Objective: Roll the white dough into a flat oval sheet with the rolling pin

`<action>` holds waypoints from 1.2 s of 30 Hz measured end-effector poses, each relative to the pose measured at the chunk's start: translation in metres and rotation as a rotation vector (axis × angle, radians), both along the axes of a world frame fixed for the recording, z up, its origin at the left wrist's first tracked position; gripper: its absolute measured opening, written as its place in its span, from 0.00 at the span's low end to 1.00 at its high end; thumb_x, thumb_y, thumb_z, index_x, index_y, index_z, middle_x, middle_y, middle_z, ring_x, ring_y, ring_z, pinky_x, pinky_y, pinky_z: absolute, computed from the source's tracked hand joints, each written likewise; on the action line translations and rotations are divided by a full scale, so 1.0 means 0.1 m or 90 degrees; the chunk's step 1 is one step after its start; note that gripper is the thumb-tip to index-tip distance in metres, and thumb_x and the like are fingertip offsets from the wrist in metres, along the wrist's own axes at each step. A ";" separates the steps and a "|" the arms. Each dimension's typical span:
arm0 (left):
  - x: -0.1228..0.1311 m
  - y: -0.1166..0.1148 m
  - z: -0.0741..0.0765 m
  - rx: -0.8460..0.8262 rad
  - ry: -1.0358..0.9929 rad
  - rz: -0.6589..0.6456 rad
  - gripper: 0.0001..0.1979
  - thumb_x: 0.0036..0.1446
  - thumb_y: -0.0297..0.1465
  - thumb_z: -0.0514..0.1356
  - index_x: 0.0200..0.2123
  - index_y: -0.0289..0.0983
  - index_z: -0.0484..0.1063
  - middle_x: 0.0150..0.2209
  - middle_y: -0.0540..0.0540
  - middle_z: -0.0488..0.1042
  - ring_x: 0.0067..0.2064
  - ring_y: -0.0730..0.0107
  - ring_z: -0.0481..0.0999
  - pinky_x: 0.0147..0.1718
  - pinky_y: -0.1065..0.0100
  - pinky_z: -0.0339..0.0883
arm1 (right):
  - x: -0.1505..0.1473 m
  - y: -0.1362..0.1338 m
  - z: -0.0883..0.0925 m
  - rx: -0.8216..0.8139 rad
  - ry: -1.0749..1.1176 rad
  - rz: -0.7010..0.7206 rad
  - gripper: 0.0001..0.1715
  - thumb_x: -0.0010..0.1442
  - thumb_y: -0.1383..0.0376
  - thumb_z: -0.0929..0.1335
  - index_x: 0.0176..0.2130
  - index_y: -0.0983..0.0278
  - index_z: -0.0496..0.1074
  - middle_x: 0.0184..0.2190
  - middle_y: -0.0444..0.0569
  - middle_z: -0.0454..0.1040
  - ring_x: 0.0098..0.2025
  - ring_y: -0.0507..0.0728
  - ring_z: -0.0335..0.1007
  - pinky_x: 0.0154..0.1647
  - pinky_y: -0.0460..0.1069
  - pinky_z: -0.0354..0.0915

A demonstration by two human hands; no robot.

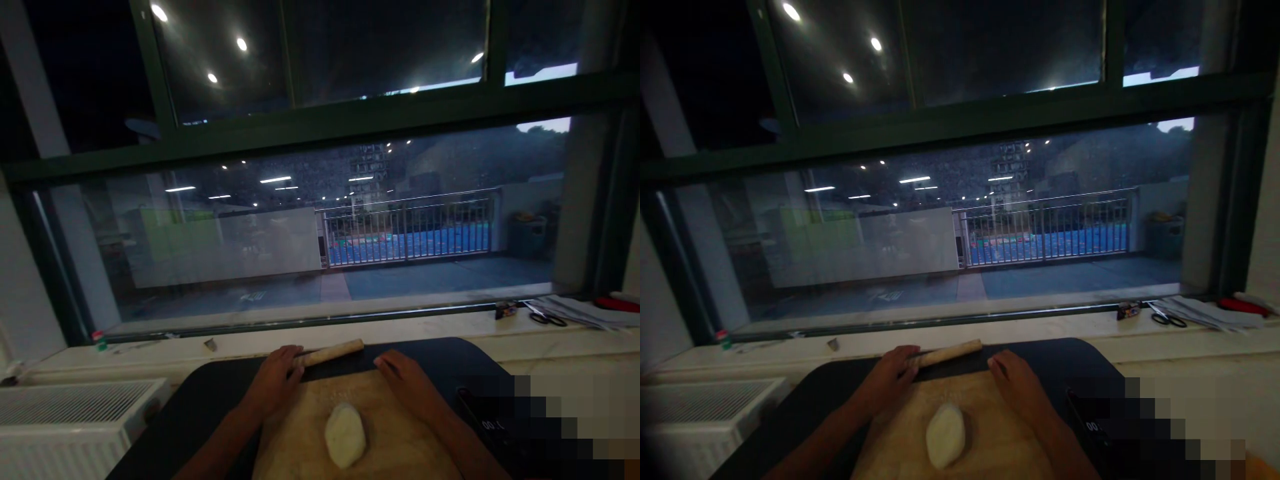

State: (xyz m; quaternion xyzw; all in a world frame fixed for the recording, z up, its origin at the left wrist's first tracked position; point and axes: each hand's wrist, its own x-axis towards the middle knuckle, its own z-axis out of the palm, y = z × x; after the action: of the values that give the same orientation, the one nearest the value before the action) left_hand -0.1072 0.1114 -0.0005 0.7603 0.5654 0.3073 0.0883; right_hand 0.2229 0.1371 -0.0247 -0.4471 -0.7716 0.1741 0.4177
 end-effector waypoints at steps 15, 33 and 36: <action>0.10 0.06 0.44 -0.003 0.158 -0.002 0.13 0.69 0.40 0.50 0.50 0.41 0.66 0.41 0.47 0.77 0.42 0.63 0.77 0.39 0.65 0.64 | -0.12 -0.06 0.00 0.048 0.030 -0.142 0.19 0.66 0.55 0.59 0.45 0.62 0.73 0.43 0.54 0.76 0.46 0.62 0.72 0.48 0.55 0.64; 0.11 -0.87 0.24 -0.064 0.103 -0.124 0.18 0.69 0.47 0.47 0.41 0.48 0.74 0.38 0.51 0.78 0.40 0.64 0.76 0.40 0.66 0.67 | -0.45 -0.67 0.58 -0.027 -0.211 0.069 0.26 0.69 0.56 0.58 0.25 0.60 0.72 0.24 0.43 0.76 0.26 0.53 0.69 0.26 0.49 0.51; 0.16 -0.85 0.12 -0.047 0.120 -0.129 0.24 0.70 0.44 0.40 0.43 0.47 0.76 0.42 0.47 0.77 0.45 0.62 0.75 0.47 0.61 0.68 | -0.45 -0.66 0.53 -0.040 -0.271 0.057 0.25 0.69 0.57 0.57 0.29 0.59 0.74 0.28 0.47 0.79 0.31 0.56 0.73 0.30 0.49 0.56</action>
State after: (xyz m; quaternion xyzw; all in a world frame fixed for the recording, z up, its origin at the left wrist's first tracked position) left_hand -0.0917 0.0264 0.0117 0.8350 0.5027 0.2030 0.0937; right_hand 0.1781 0.0712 0.0286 -0.4515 -0.8557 0.1182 0.2233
